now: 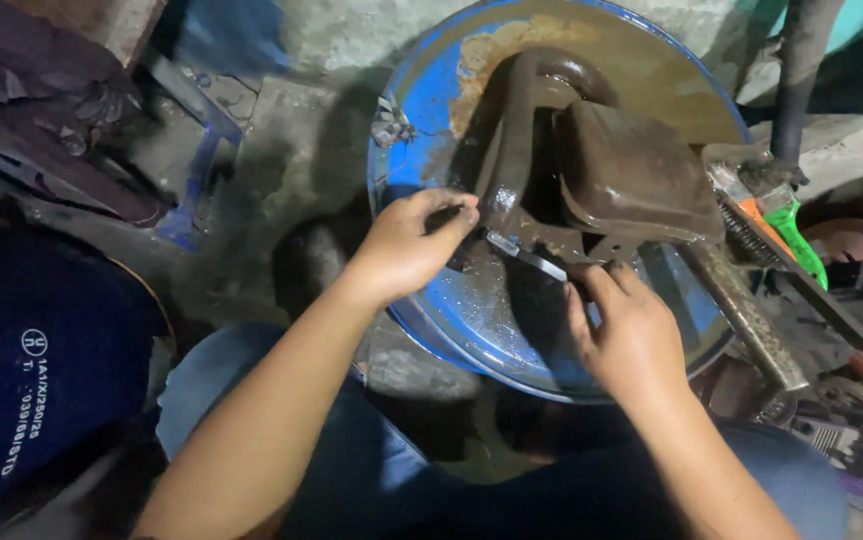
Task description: Cleaning rust and dirt from a motorcycle exhaust muffler using a wire brush and a scraper.
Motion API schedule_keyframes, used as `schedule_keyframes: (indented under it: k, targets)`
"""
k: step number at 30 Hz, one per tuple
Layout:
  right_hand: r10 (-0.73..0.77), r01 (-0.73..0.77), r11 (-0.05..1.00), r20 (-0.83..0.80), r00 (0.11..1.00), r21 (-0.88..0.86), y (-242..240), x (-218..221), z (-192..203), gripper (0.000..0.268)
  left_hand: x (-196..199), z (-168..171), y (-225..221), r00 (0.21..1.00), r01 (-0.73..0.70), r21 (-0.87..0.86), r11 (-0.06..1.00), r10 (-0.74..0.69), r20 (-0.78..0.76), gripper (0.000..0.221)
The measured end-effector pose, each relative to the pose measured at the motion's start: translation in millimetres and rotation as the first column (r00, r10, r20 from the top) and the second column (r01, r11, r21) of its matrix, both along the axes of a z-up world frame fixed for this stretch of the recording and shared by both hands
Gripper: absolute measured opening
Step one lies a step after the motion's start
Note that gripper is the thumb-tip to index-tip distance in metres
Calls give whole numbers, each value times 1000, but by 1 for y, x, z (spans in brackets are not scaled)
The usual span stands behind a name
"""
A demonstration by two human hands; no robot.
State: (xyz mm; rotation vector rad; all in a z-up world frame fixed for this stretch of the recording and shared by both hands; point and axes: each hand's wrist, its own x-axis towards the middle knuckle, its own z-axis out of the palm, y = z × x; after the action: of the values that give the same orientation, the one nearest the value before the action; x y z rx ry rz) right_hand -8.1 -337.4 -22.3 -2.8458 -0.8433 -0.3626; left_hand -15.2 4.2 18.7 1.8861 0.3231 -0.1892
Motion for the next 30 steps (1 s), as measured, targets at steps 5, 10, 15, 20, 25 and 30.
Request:
schedule_keyframes:
  k: [5,10,15,20,25,30]
  targets:
    - [-93,91,995,-50,994,-28,10,-11,-11,30,5,-10,-5,994,42,-73,996,-35,104,51]
    - [-104,94,994,-275,956,-49,49,-20,18,59,4,0,-3,994,41,-91,995,-32,103,49]
    - [2,-35,995,-328,945,-95,71,-25,27,80,3,6,-3,997,28,-110,994,-20,73,50]
    - [-20,13,995,-75,997,-95,73,-33,21,52,4,6,-1,997,37,-95,995,-29,75,49]
    - [-34,34,993,-4,999,-112,71,-30,32,58,11,-8,-6,997,51,-115,992,-45,60,50]
    - [-26,17,976,-39,999,-215,69,-25,32,60,16,-8,-5,997,62,-109,992,-55,60,47]
